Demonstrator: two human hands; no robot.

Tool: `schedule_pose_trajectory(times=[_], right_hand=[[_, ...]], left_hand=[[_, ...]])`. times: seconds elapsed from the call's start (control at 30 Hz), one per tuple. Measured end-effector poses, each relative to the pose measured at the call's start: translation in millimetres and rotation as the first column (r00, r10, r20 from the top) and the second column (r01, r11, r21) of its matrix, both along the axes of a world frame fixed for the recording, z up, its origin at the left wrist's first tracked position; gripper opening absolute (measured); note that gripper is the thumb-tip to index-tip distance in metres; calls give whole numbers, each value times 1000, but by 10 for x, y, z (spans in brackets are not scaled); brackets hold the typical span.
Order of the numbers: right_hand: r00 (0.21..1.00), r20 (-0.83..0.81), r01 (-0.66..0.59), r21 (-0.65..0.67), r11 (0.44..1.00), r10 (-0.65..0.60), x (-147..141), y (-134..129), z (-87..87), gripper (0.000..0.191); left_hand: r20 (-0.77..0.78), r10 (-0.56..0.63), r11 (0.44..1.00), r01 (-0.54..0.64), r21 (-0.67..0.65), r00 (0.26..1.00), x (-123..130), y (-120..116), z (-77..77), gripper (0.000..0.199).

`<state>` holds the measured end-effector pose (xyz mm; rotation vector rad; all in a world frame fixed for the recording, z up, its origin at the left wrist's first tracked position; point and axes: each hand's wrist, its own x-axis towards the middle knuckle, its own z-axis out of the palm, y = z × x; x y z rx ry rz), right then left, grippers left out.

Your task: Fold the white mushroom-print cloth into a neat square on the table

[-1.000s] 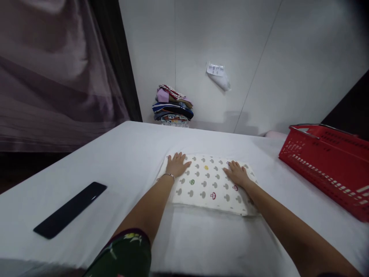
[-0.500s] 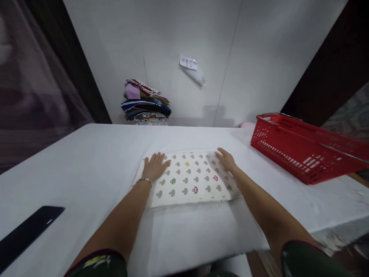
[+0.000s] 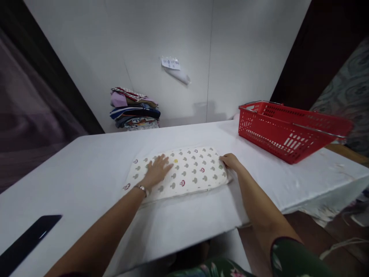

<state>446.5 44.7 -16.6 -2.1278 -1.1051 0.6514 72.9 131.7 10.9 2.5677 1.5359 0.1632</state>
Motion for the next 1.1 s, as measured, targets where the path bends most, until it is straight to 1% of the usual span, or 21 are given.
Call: schedule_pose_trajectory(times=[0.1,0.13,0.2,0.27,0.37,0.4,0.43,0.5,0.57,0.6,0.63,0.73,0.8,0.9,1.0,1.1], right_hand=[[997,-71,-28,46,999,31,7,-78,-25,26],[995,-97,-30,59,998,35,9,-114,-27,27],[989,-146,-28,67,997,38,19,-181,-12,28],[982,-187,-29,46,999,37,37,-233,27,27],[971,-235,-49,-21,999,43,66,-277,106,25],[967,-251,-64,-44,997,51,72,-287,129,24],[962,-266,-83,-68,994,62,75,-295,150,24],[951,-295,-125,-107,986,89,77,-312,181,25],[941,-318,-163,-136,977,113,77,-333,206,26],[937,-328,-179,-147,973,123,76,-343,216,26],[933,-335,-193,-154,969,133,76,-353,226,26],[925,-347,-217,-155,964,152,73,-362,242,25],[923,-350,-221,-144,964,159,70,-347,233,27],[926,-337,-218,-110,970,170,68,-297,189,32],[939,-300,-197,-70,978,168,69,-253,145,36],[941,-291,-195,-45,980,174,60,-248,152,37]], left_hand=[[-26,-135,991,134,-25,991,148,-358,-165,66],[-28,-147,989,147,-15,989,166,-431,-213,66],[-31,-147,989,147,-5,989,170,-497,-266,65],[-37,-120,993,120,-11,992,177,-497,-251,61],[-6,-83,996,83,10,997,312,-535,-140,53],[29,-91,995,90,33,995,410,-585,-96,49],[75,-134,990,130,62,988,534,-658,-57,46],[185,-249,965,228,129,951,843,-853,-6,41],[225,-357,931,326,164,907,1182,-1064,1,37],[217,-416,907,384,175,883,1341,-1156,-11,35],[205,-451,889,418,186,869,1484,-1231,-31,34],[134,-451,883,420,209,882,1774,-1330,-112,27],[119,-420,895,389,217,900,1853,-1316,-163,22],[189,-378,918,341,201,906,1861,-1261,-207,15],[308,-353,935,318,159,883,1826,-1235,-215,13],[399,-346,938,315,145,849,1798,-1239,-216,12]])
